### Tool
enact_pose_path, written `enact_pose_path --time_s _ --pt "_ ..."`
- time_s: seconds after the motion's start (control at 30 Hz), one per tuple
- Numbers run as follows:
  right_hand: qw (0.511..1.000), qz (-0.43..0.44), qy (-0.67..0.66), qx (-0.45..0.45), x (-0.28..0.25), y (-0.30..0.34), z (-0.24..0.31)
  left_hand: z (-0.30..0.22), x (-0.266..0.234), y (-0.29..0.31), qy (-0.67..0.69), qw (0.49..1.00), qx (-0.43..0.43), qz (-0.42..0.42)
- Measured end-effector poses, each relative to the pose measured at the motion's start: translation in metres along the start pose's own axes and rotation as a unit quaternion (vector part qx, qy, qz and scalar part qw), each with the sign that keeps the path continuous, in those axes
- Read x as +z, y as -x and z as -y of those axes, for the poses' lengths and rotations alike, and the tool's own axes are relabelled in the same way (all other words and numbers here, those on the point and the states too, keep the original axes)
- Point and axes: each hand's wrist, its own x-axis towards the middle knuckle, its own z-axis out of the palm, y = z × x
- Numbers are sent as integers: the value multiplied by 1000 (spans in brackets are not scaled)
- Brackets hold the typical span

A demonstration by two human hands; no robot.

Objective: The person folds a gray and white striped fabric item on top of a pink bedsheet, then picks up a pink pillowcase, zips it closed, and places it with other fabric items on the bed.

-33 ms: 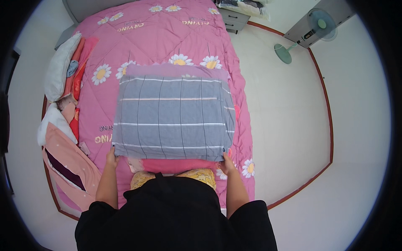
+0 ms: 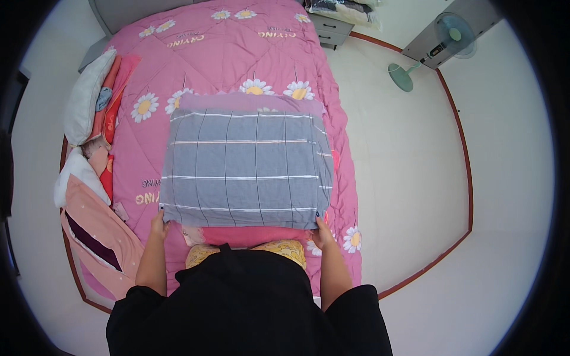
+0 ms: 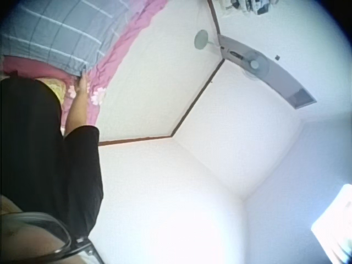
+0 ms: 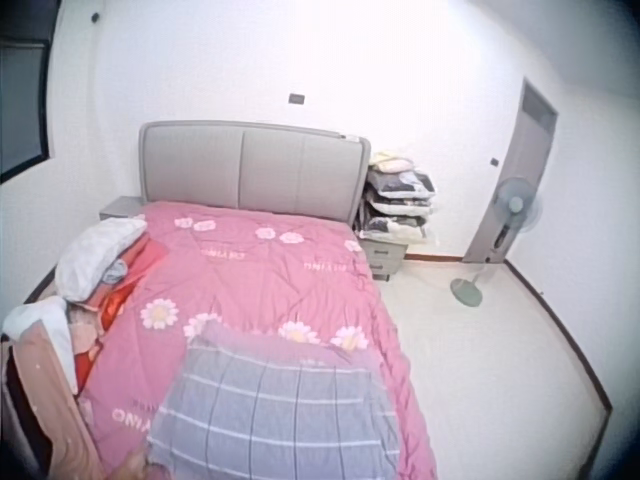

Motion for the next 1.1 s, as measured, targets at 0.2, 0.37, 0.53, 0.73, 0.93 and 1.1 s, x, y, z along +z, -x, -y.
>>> enact_pose_path --time_s 0.2,0.37,0.53,0.73,0.93,1.1 --pt "995 -25 -100 11 22 20 14 -2 -4 17 -40 999 11 -19" --pt "938 26 -341 -53 18 -9 -13 5 5 8 28 999 -11 -40" --pt "926 5 -369 -79 28 1 8 -11 -13 -11 68 997 -1 27" --pt "895 -142 72 -417 86 86 140 -151 80 64 171 965 166 109" --pt "827 -11 -107 -552 129 163 216 -265 121 181 211 917 294 170" --pt "845 53 -41 -531 133 185 243 -285 105 166 185 922 307 146"
